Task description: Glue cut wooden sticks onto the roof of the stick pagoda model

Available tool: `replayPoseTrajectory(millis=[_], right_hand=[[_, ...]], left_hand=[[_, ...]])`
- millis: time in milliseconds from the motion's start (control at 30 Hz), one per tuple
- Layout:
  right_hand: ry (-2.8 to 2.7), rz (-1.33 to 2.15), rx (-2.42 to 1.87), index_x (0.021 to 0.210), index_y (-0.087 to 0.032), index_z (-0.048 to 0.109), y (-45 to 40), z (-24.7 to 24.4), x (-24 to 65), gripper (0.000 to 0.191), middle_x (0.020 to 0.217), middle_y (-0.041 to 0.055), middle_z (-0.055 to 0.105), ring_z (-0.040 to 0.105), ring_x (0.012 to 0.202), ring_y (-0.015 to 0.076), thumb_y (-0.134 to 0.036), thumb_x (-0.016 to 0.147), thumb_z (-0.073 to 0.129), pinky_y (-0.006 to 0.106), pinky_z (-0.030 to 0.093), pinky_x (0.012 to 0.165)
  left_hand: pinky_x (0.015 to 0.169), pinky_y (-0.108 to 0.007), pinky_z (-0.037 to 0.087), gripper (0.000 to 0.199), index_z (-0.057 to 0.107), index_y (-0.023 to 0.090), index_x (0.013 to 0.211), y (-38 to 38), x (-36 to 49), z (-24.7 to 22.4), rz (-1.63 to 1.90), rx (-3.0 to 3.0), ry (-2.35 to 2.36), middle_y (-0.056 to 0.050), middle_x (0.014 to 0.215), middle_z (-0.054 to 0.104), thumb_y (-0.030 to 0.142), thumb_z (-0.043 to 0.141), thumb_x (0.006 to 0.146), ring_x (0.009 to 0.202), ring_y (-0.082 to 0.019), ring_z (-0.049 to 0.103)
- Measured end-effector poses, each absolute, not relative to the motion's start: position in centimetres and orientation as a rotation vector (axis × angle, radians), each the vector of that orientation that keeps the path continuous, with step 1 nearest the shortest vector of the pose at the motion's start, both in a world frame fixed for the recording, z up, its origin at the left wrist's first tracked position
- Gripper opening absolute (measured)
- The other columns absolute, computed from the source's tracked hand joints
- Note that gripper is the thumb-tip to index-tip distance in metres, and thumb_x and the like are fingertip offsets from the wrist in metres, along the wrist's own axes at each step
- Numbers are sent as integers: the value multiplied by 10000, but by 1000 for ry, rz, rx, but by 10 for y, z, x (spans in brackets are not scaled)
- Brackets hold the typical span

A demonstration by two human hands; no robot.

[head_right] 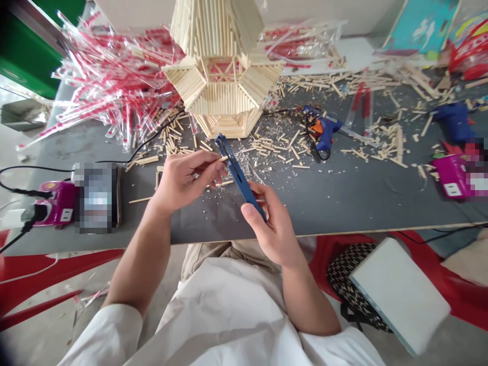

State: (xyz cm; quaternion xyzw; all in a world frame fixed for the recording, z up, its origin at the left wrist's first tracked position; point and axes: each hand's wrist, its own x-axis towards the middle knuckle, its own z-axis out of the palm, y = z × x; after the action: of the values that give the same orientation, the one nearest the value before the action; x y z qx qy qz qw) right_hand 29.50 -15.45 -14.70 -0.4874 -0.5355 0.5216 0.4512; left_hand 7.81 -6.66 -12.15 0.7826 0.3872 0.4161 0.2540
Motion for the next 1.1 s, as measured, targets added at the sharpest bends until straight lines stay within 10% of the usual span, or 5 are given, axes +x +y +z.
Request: replayPoseTrajectory(millis=[1100], right_hand=[[-1362, 1321, -1263, 1353, -353, 624, -154, -134, 296, 357, 1131, 16, 676, 647, 1108, 203, -464, 1014, 624, 334, 515, 1000]], left_hand=[[687, -236, 574, 189, 749, 187, 1019, -66, 78, -121, 1179, 2240, 1106, -28, 844, 757, 307, 604, 1017, 695, -107, 698]])
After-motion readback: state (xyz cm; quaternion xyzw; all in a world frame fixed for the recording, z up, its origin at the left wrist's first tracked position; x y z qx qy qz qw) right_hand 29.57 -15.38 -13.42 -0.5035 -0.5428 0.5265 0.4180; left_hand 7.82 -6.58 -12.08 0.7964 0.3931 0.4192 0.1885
